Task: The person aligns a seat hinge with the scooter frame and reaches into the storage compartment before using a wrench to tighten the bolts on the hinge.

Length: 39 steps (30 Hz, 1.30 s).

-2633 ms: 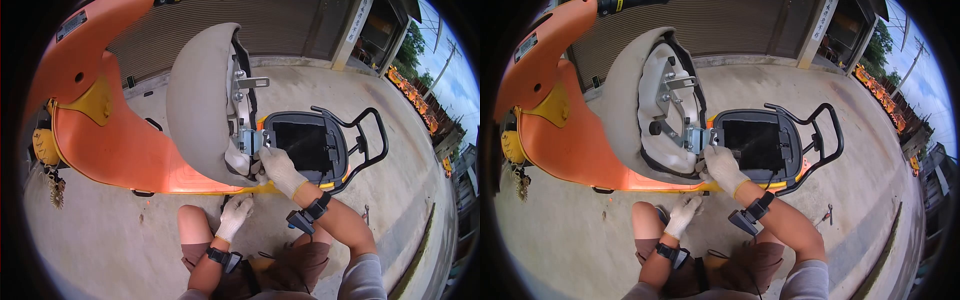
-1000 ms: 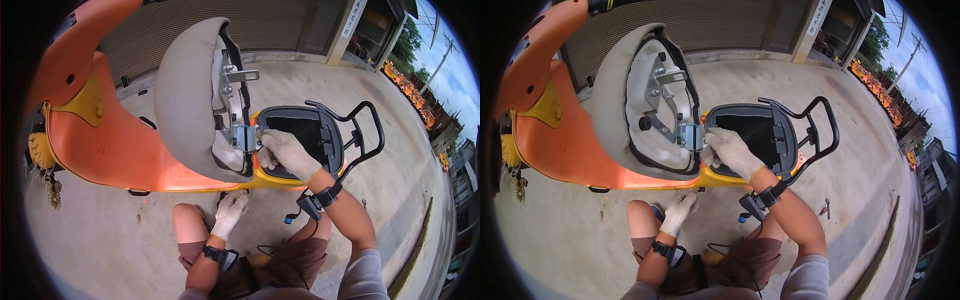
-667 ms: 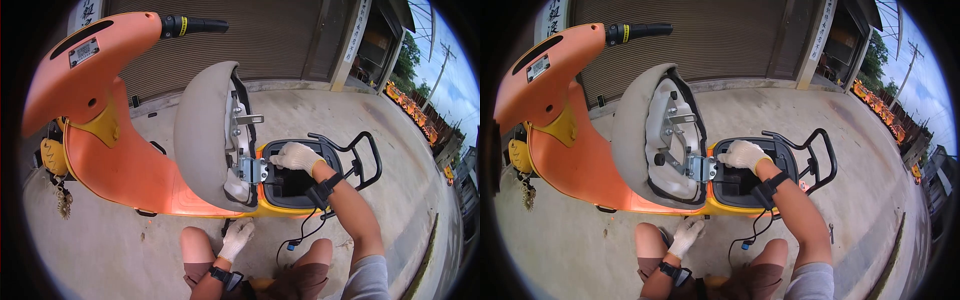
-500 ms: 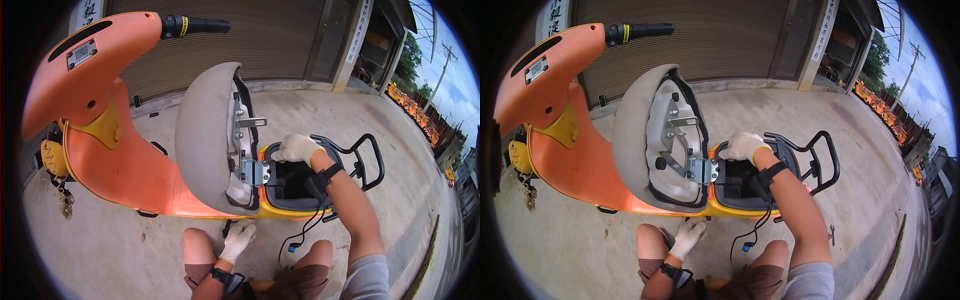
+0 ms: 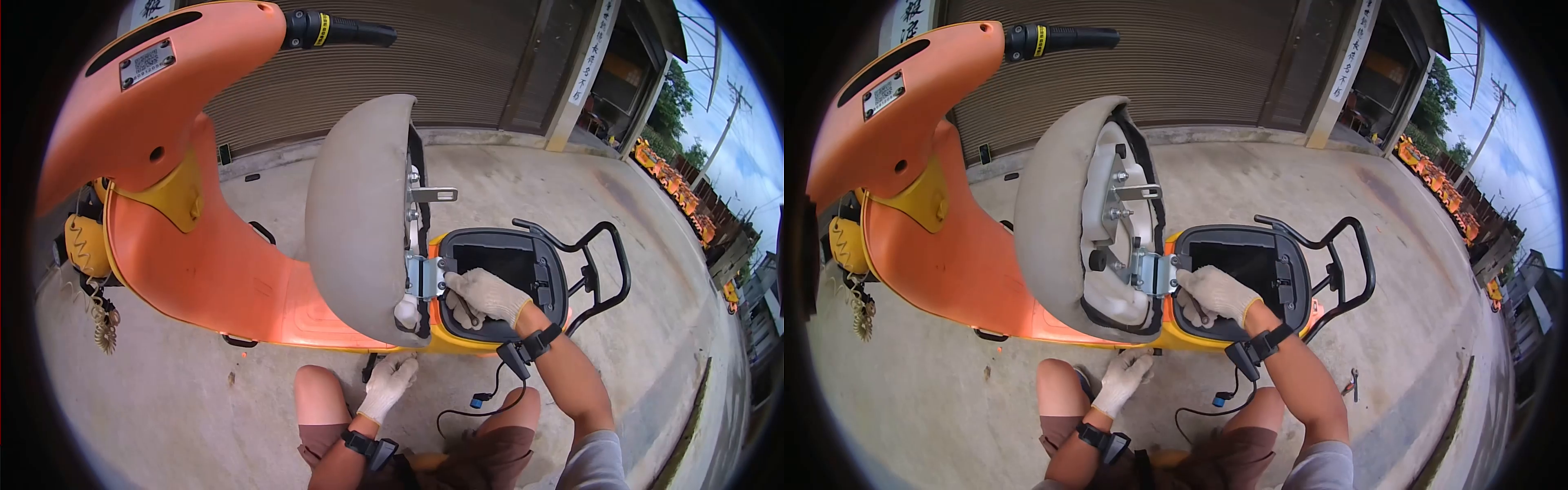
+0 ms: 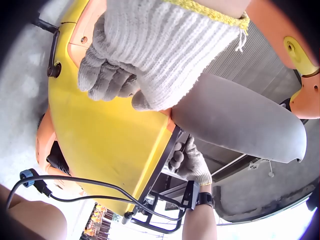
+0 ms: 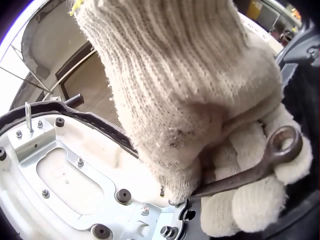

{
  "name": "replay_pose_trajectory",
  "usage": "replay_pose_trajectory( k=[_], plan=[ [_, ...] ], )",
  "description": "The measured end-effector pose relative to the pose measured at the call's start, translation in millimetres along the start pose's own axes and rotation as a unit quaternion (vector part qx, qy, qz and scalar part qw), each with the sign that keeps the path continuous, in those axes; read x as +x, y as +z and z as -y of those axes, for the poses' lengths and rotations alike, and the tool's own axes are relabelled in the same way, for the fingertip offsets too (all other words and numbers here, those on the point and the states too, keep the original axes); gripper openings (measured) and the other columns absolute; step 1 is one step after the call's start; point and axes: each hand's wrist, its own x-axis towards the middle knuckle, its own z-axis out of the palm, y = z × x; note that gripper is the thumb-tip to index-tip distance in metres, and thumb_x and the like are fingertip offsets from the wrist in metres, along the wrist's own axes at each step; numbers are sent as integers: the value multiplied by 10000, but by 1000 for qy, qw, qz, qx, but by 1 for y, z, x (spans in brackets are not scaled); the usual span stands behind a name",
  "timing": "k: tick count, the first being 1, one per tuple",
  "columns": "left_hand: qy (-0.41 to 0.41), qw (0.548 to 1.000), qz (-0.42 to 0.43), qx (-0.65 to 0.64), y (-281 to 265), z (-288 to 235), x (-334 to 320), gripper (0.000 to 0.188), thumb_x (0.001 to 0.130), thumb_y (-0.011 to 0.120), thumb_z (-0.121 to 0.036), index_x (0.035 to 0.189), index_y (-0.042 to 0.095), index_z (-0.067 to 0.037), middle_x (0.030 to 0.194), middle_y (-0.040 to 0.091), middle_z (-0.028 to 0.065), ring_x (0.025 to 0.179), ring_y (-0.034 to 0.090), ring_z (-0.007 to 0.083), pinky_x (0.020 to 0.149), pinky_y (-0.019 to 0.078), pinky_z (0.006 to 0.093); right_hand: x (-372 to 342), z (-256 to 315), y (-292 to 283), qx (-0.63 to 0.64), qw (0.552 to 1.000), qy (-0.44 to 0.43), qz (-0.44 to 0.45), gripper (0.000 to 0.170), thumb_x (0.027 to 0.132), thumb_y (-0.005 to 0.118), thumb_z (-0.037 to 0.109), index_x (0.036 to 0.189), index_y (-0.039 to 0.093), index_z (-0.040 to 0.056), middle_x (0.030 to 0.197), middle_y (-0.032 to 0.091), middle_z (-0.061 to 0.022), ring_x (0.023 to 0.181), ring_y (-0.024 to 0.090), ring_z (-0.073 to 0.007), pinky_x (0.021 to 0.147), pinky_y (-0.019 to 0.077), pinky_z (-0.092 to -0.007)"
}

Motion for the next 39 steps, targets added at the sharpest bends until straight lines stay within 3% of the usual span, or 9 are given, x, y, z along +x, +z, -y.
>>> replay_pose_trajectory(
  k=[5, 10, 14, 18, 19, 26, 36, 38, 39],
  plan=[
    [-5, 1000, 17, 5, 1, 11, 2, 324, 947, 633, -218, 1170, 655, 16, 790, 620, 6, 651, 565, 78, 597, 465, 242, 22, -7, 76, 399, 912, 27, -90, 372, 1030, 433, 301, 1044, 614, -24, 794, 676, -153, 557, 613, -249, 446, 448, -357],
    [0, 1000, 20, -6, 12, 7, -2, 301, 943, 633, -206, 1150, 664, 9, 789, 617, 6, 653, 567, 76, 593, 466, 243, 6, -7, 63, 468, 884, 7, -19, 290, 1032, 475, 232, 1122, 587, -20, 810, 651, -116, 576, 587, -209, 492, 419, -285],
    [1, 1000, 8, -7, 11, 3, -7, 289, 943, 626, -207, 1132, 664, 8, 776, 603, -2, 651, 564, 76, 590, 460, 237, -26, 11, 21, 112, 982, -146, -39, 260, 1018, 507, 178, 1141, 625, -18, 757, 653, -57, 599, 591, -92, 530, 446, -258],
    [3, 1000, 19, 6, 6, 6, -3, 293, 943, 622, -209, 1125, 656, 18, 766, 588, -7, 647, 560, 76, 585, 452, 230, -5, 15, -19, -338, 903, -202, -170, 367, 947, 514, 335, 1079, 693, 43, 963, 703, -189, 948, 672, -366, 863, 520, -449],
    [5, 1000, 19, 7, 5, 5, -3, 293, 943, 622, -209, 1125, 656, 18, 766, 588, -7, 647, 560, 76, 585, 452, 230, -2, 24, -28, -375, 908, -127, -141, 404, 949, 510, 390, 1093, 707, 68, 1068, 698, -203, 1065, 625, -416, 922, 493, -489],
    [3, 1000, 4, -12, 0, 6, -4, 296, 962, 609, -193, 1155, 649, 28, 780, 603, 7, 648, 559, 75, 589, 454, 233, 27, 45, -55, -415, 910, 10, -9, 413, 881, 548, 434, 895, 783, 94, 954, 737, -155, 939, 688, -305, 868, 511, -393],
    [-4, 1000, 2, -15, -1, 6, 0, 321, 962, 622, -206, 1177, 647, 31, 814, 618, 12, 670, 570, 74, 603, 464, 236, 47, 51, -63, -463, 884, 23, -60, 424, 838, 652, 471, 847, 776, 66, 812, 749, -87, 834, 701, -278, 797, 533, -404],
    [-1, 1000, 0, -4, 1, 3, 0, 327, 962, 620, -211, 1182, 648, 29, 814, 616, 9, 671, 568, 74, 602, 463, 236, 40, 42, -61, -459, 888, 1, -38, 439, 891, 620, 433, 846, 752, 17, 765, 733, -112, 709, 690, -265, 682, 535, -396],
    [0, 1000, -2, 8, 1, 2, -1, 333, 962, 618, -216, 1187, 648, 27, 813, 613, 7, 671, 566, 73, 601, 461, 236, 30, 36, -55, -352, 936, 26, -15, 443, 925, 593, 407, 823, 727, -3, 725, 712, -129, 625, 662, -253, 608, 514, -386]
  ],
)
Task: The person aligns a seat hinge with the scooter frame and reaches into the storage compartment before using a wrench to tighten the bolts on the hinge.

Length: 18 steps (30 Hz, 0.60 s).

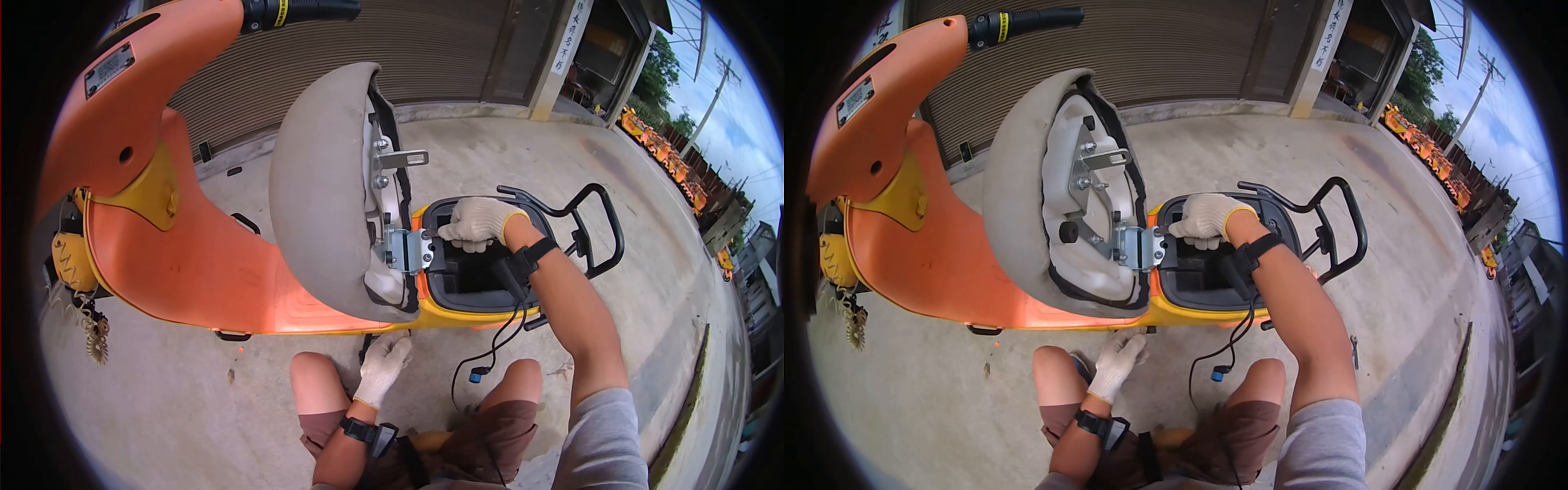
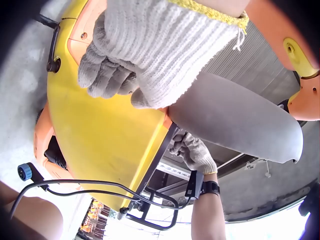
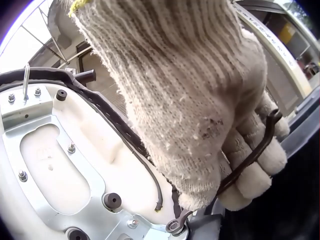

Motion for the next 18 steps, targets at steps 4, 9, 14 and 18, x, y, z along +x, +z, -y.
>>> replay_pose_trajectory(
  k=[4, 9, 14, 18],
  plan=[
    [12, 1000, 3, -2, -1, -5, -4, 291, 966, 610, -228, 1115, 662, 17, 802, 606, 5, 671, 564, 73, 606, 463, 237, -24, 0, 77, 386, 922, -29, -25, 433, 1018, 481, 340, 813, 640, -7, 613, 628, -113, 435, 540, -217, 455, 440, -347],
    [21, 999, 33, 4, -1, 4, -1, 231, 965, 612, -236, 946, 642, -8, 797, 600, 5, 685, 575, 78, 626, 478, 240, -10, 61, 128, 777, 627, 34, -51, 286, 999, 449, 246, 957, 606, 11, 859, 659, -146, 644, 601, -254, 604, 496, -400],
    [6, 999, 27, 22, 2, 8, -6, 348, 970, 631, -253, 1202, 650, 5, 861, 629, 20, 703, 599, 93, 630, 496, 255, -19, 36, 123, 732, 676, -79, -5, 326, 1024, 456, 208, 1178, 592, -45, 848, 688, -128, 654, 646, -202, 599, 534, -331],
    [-2, 1000, 6, -18, 1, 12, -5, 326, 966, 628, -231, 1184, 652, 10, 857, 628, 23, 694, 594, 92, 626, 488, 250, -36, 6, 77, 359, 913, -119, -152, 330, 1015, 501, 237, 1202, 624, -5, 849, 679, -90, 717, 644, -163, 664, 513, -312]
  ],
)
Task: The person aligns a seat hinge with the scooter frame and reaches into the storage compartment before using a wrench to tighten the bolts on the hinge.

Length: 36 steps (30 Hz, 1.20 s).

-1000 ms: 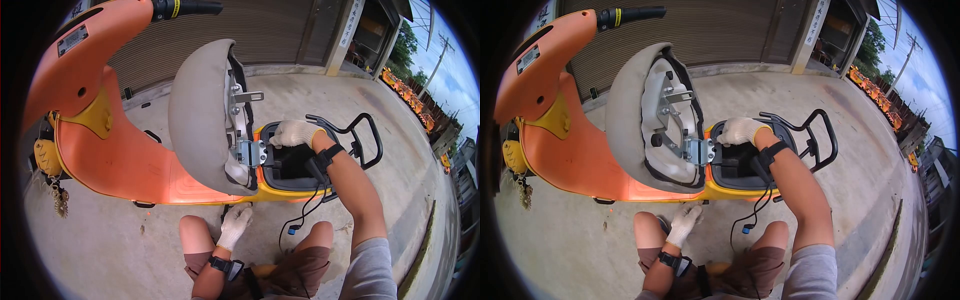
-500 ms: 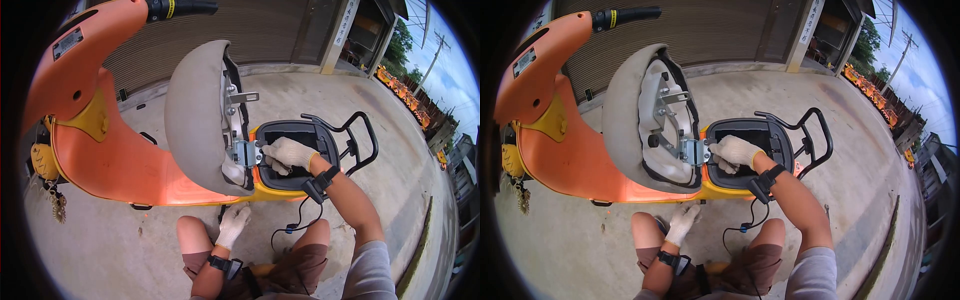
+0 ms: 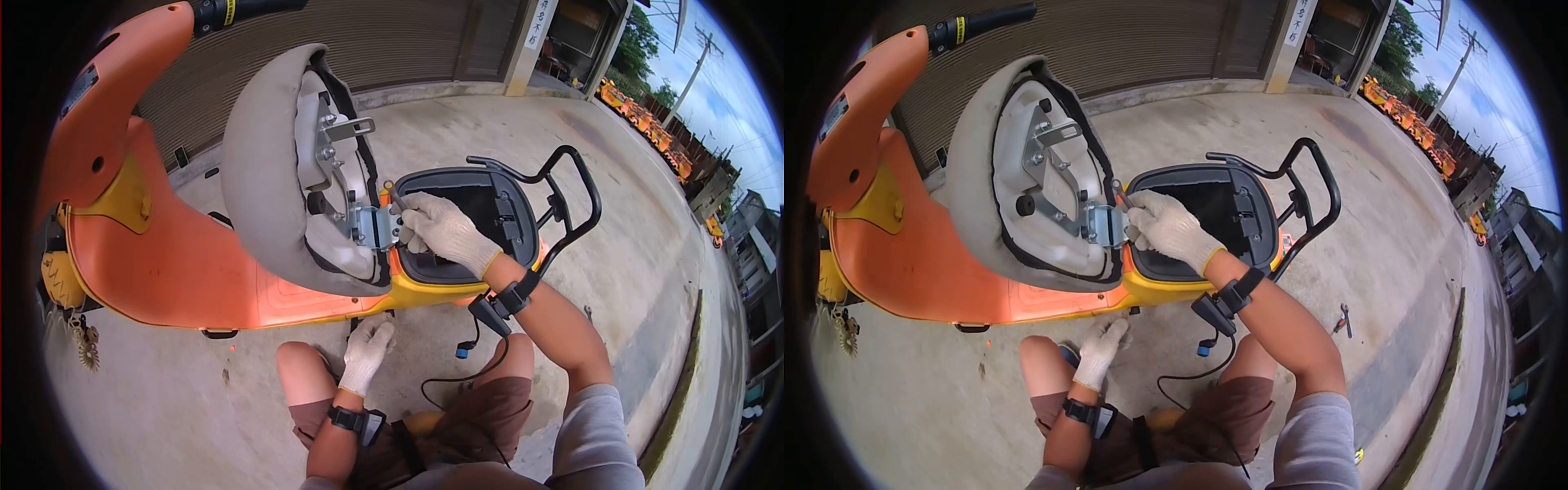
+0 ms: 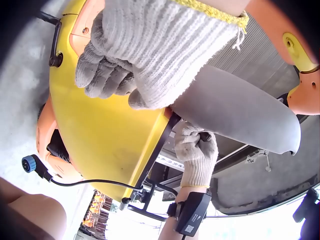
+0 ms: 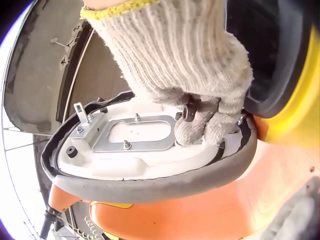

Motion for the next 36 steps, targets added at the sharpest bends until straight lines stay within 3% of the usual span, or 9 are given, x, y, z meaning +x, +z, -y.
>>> replay_pose_trajectory(
  k=[4, 11, 15, 16, 21, 25, 27, 29, 36],
  plan=[
    [2, 1000, 15, 20, -2, 2, 5, 321, 962, 612, -196, 1199, 648, 18, 850, 624, 25, 679, 582, 91, 614, 468, 238, 27, 3, -35, -340, 936, -85, -19, 358, 960, 533, 371, 1066, 718, 83, 1044, 705, -182, 973, 656, -389, 870, 507, -471],
    [1, 1000, -7, 5, 0, -7, 1, 344, 969, 619, -199, 1214, 634, 42, 848, 620, 23, 677, 578, 92, 604, 463, 237, 65, 33, -52, -415, 898, 46, 137, 401, 876, 582, 411, 1003, 772, 82, 1021, 742, -152, 972, 690, -340, 899, 519, -420],
    [-7, 1000, -21, -4, 4, -12, 0, 342, 971, 626, -194, 1216, 631, 45, 851, 616, 19, 679, 578, 92, 596, 465, 239, 78, 31, -53, -463, 878, 63, 98, 342, 831, 641, 381, 963, 783, 100, 963, 749, -126, 905, 692, -305, 827, 527, -417],
    [-5, 1000, -15, 2, 3, -9, 2, 336, 971, 627, -188, 1213, 632, 45, 853, 613, 19, 679, 578, 91, 593, 466, 240, 80, 30, -55, -419, 896, 72, 125, 398, 856, 672, 431, 880, 766, 45, 780, 714, -101, 735, 676, -240, 699, 520, -380],
    [-19, 1000, 4, 7, 4, -5, 5, 318, 971, 629, -182, 1202, 638, 36, 861, 610, 15, 671, 575, 90, 591, 468, 242, 51, 16, -55, -192, 951, 177, 164, 414, 953, 599, 392, 840, 717, 12, 692, 677, -100, 569, 633, -203, 508, 496, -332],
    [7, 998, 44, 49, -1, 1, 11, 296, 974, 627, -188, 1188, 654, 15, 837, 614, 8, 654, 581, 95, 598, 483, 243, -1, -2, 8, 62, 988, 136, 37, 415, 1009, 485, 337, 844, 662, 1, 662, 624, -97, 520, 592, -187, 452, 474, -324],
    [-8, 1000, 1, 24, 2, 4, 8, 281, 980, 621, -203, 1161, 661, 8, 819, 628, 11, 670, 601, 97, 607, 502, 250, 0, -36, 56, 371, 920, 128, -4, 393, 1018, 457, 347, 895, 634, 19, 668, 586, -74, 499, 546, -182, 429, 449, -341],
    [-10, 999, 7, 34, 1, -3, 4, 271, 978, 628, -233, 1091, 666, 11, 798, 653, 32, 664, 620, 102, 599, 512, 248, 6, -15, 83, 501, 840, 191, -85, 378, 1029, 437, 366, 940, 621, 48, 682, 582, -70, 531, 548, -190, 449, 445, -366],
    [3, 999, 8, 39, -6, 5, 9, 300, 1006, 621, -262, 1185, 659, -24, 855, 670, 14, 642, 601, 88, 567, 506, 236, 5, -19, 69, 428, 899, 92, -21, 311, 1017, 431, 272, 1000, 596, 9, 722, 612, -109, 496, 549, -190, 443, 468, -332]
  ],
)
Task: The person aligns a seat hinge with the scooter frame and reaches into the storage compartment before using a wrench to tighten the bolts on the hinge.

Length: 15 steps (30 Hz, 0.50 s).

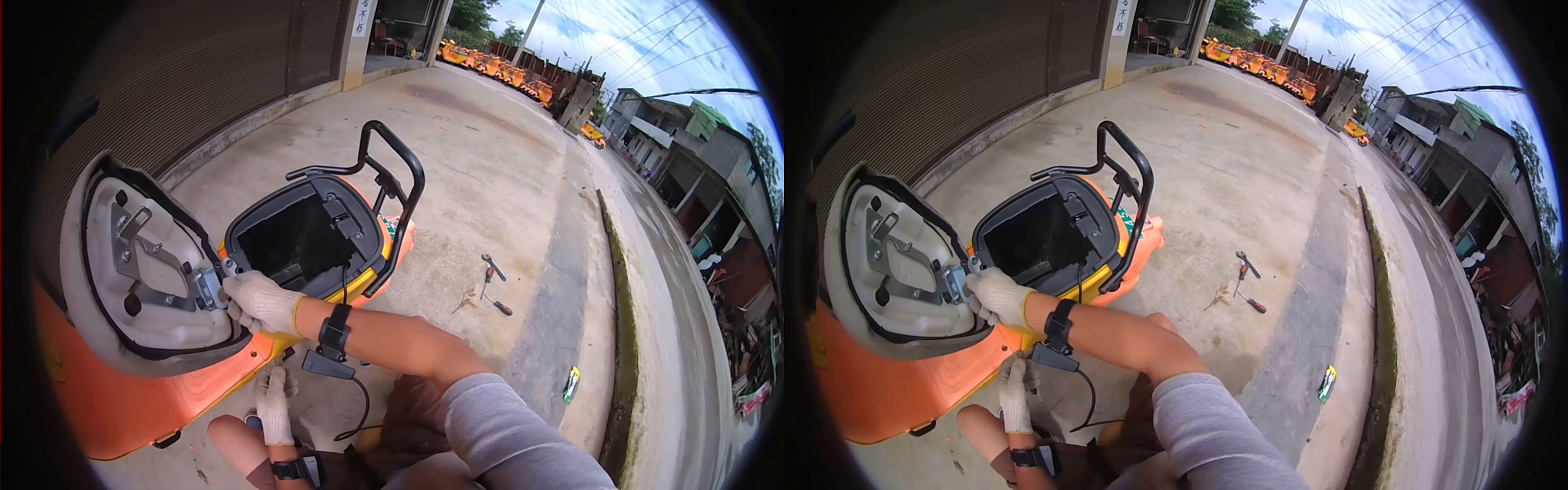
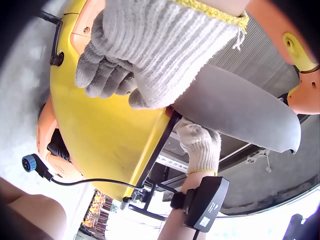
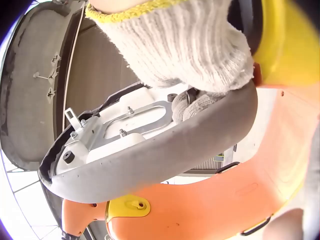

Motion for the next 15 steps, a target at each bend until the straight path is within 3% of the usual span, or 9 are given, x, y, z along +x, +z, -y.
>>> replay_pose_trajectory(
  k=[2, 4, 5, 6, 7, 9, 12, 13, 15],
  plan=[
    [9, 999, 14, -47, -4, -1, -4, 218, 988, 620, -228, 1067, 650, -27, 846, 657, 25, 663, 636, 112, 587, 547, 251, -14, 25, -10, -149, 988, -38, 1, 302, 1009, 432, 248, 1024, 595, -6, 720, 627, -112, 493, 567, -187, 436, 469, -312],
    [-2, 1000, -3, -29, -2, -7, -8, 203, 989, 617, -224, 1033, 652, -28, 840, 663, 36, 664, 636, 114, 613, 549, 262, -10, 50, -25, -323, 941, -97, 15, 301, 979, 455, 219, 1059, 623, -18, 738, 666, -125, 529, 624, -178, 478, 505, -331],
    [-7, 999, -1, -33, 0, -12, -10, 202, 990, 611, -224, 1017, 657, -28, 834, 663, 38, 659, 628, 114, 610, 535, 260, -9, 63, -29, -385, 916, -108, 21, 327, 957, 475, 236, 1067, 660, -11, 858, 710, -169, 690, 698, -263, 653, 560, -406],
    [-16, 999, 3, -45, -1, -10, -7, 204, 986, 614, -216, 1009, 657, -18, 831, 661, 37, 649, 616, 112, 604, 515, 251, 3, 69, -38, -589, 785, -192, -3, 339, 959, 459, 271, 1074, 681, 42, 889, 697, -129, 839, 681, -285, 800, 542, -397],
    [-11, 999, -23, -48, -1, -9, -6, 204, 986, 614, -216, 1009, 657, -18, 831, 661, 37, 649, 616, 112, 604, 515, 251, 5, 78, -41, -638, 747, -186, -2, 375, 948, 469, 341, 1088, 697, 79, 969, 709, -135, 970, 662, -341, 889, 507, -432],
    [-12, 999, -5, -30, 1, -9, -6, 218, 981, 621, -201, 1040, 657, 6, 839, 646, 32, 655, 597, 103, 601, 492, 243, 27, 89, -47, -738, 659, -144, -28, 402, 946, 476, 389, 1042, 725, 89, 1003, 723, -144, 969, 674, -341, 878, 510, -446],
    [0, 998, -2, -56, 2, -11, -8, 267, 974, 631, -192, 1116, 652, 33, 846, 628, 28, 668, 583, 94, 603, 476, 236, 28, 117, -35, -752, 653, -82, -7, 468, 930, 490, 465, 884, 761, 86, 908, 731, -151, 906, 689, -338, 866, 518, -429],
    [4, 998, -9, -58, 2, -13, -9, 267, 974, 631, -192, 1116, 652, 33, 846, 628, 28, 668, 583, 94, 603, 476, 236, 28, 126, -28, -765, 643, -32, 8, 478, 894, 504, 434, 1014, 759, 47, 1059, 730, -178, 1043, 674, -365, 928, 515, -443],
    [-4, 998, -16, -66, 1, -15, -10, 319, 970, 634, -184, 1192, 639, 45, 849, 613, 24, 678, 572, 91, 604, 466, 236, 40, 129, -27, -779, 626, -1, 34, 459, 873, 527, 438, 993, 777, 72, 1021, 743, -153, 1011, 684, -330, 906, 519, -407]
  ],
)
